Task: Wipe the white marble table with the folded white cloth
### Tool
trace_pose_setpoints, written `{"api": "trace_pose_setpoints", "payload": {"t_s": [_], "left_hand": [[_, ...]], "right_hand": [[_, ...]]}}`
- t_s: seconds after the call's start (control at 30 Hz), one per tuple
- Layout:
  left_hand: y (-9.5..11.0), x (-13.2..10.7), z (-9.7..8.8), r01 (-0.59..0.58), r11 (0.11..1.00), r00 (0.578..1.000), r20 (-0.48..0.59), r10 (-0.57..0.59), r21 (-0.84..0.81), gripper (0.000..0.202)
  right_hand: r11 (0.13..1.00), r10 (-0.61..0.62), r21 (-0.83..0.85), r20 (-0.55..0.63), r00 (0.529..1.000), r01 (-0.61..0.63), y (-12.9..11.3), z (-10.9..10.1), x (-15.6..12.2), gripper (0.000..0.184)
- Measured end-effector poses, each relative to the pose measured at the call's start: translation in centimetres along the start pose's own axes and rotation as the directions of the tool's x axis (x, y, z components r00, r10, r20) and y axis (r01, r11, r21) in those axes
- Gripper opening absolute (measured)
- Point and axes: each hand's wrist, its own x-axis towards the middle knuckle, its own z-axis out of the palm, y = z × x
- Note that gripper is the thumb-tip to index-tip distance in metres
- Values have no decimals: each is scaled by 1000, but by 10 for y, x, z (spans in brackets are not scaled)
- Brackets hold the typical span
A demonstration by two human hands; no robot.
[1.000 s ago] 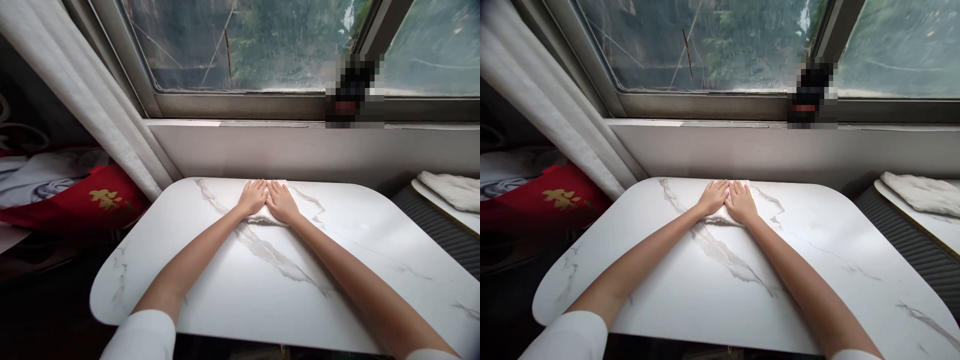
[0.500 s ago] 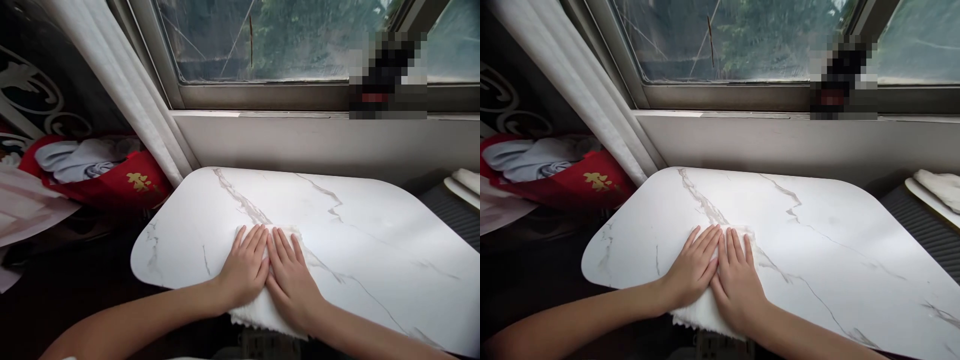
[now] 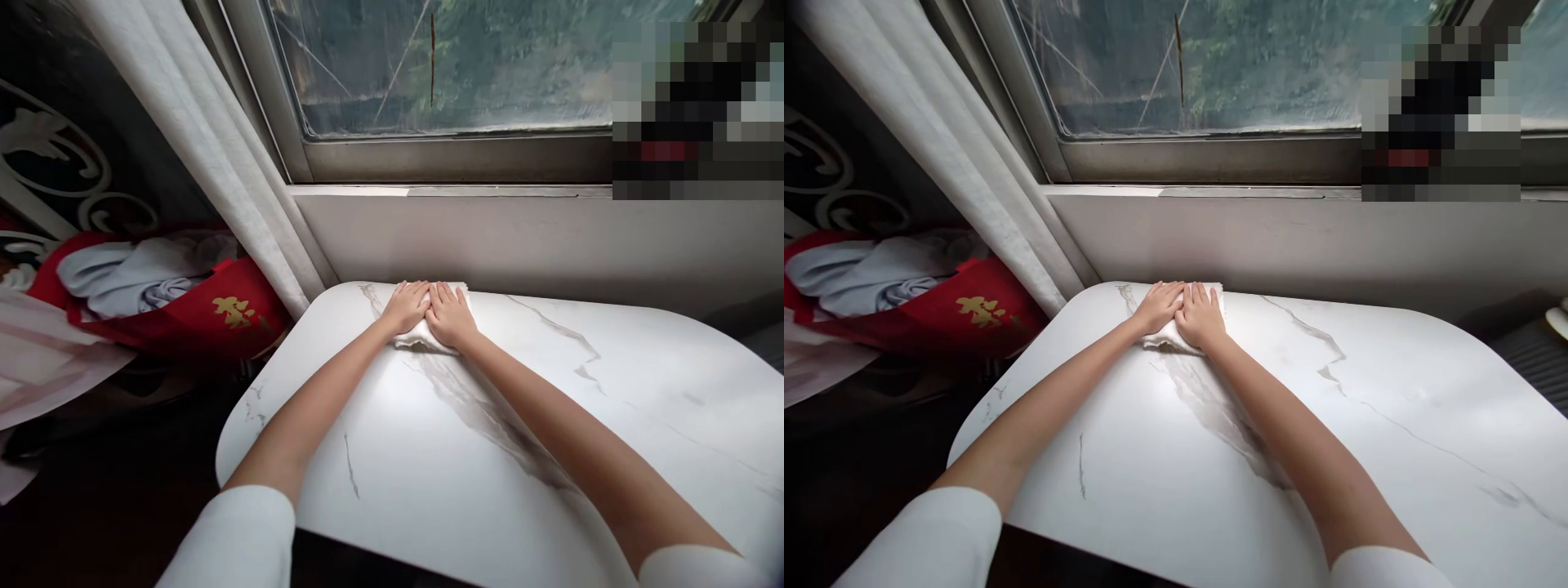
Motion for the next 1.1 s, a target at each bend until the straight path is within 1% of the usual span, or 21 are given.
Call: {"api": "trace_pose_setpoints", "payload": {"t_s": [0.07, 0.17, 0.27, 0.37, 0.47, 0.53, 0.6, 0.67, 0.77, 0.83, 0.9, 0.97, 1.03, 1.1], "left_hand": [[-9, 15, 2, 11, 1000, 1000, -24, -11, 5, 42], [-15, 24, 3, 19, 1000, 998, -55, -18, 18, 41], [-13, 21, 3, 26, 999, 998, -61, -24, 29, 42], [-5, 8, 1, 45, 998, 999, -25, -44, 43, 44], [6, -19, -2, 17, 999, 1000, 3, -17, 50, 46], [16, -47, -6, -29, 999, 1000, 4, 29, 46, 46], [30, -84, -11, -71, 997, 997, 6, 71, 33, 47], [47, -127, -19, -93, 996, 996, 13, 93, 15, 48], [73, -190, -32, -96, 995, 995, 16, 95, 19, 51], [86, -222, -40, -86, 996, 996, 13, 86, 36, 56], [93, -241, -45, -85, 996, 996, 22, 84, 40, 60], [94, -246, -47, -75, 997, 997, 30, 74, 34, 62], [88, -240, -45, -40, 999, 999, 23, 39, 35, 61], [75, -223, -41, 8, 999, 1000, 7, -8, 43, 56]], "right_hand": [[1000, 5, -8, -8, 1000, -5, 3, 3, 17, 59], [1000, -4, -18, -28, 1000, 3, 7, 6, 29, 58], [1000, -17, -26, -45, 999, 16, 7, 5, 27, 57], [999, -26, -22, -35, 999, 26, 1, 1, 12, 57], [1000, -16, 0, -34, 999, 16, -11, -4, -19, 58], [1000, -11, 25, -44, 999, 12, -24, -7, -49, 58], [998, -32, 59, -46, 998, 35, -39, -10, -88, 59], [991, -87, 102, -45, 995, 91, -54, -15, -129, 59], [955, -224, 185, -56, 973, 231, -72, -25, -185, 60], [918, -307, 245, -63, 950, 313, -80, -31, -211, 65], [888, -357, 290, -59, 932, 358, -84, -35, -223, 69], [871, -388, 308, -43, 921, 382, -85, -36, -222, 71], [864, -416, 303, -18, 909, 401, -83, -35, -209, 69], [869, -420, 287, -4, 908, 403, -80, -31, -185, 65]]}}
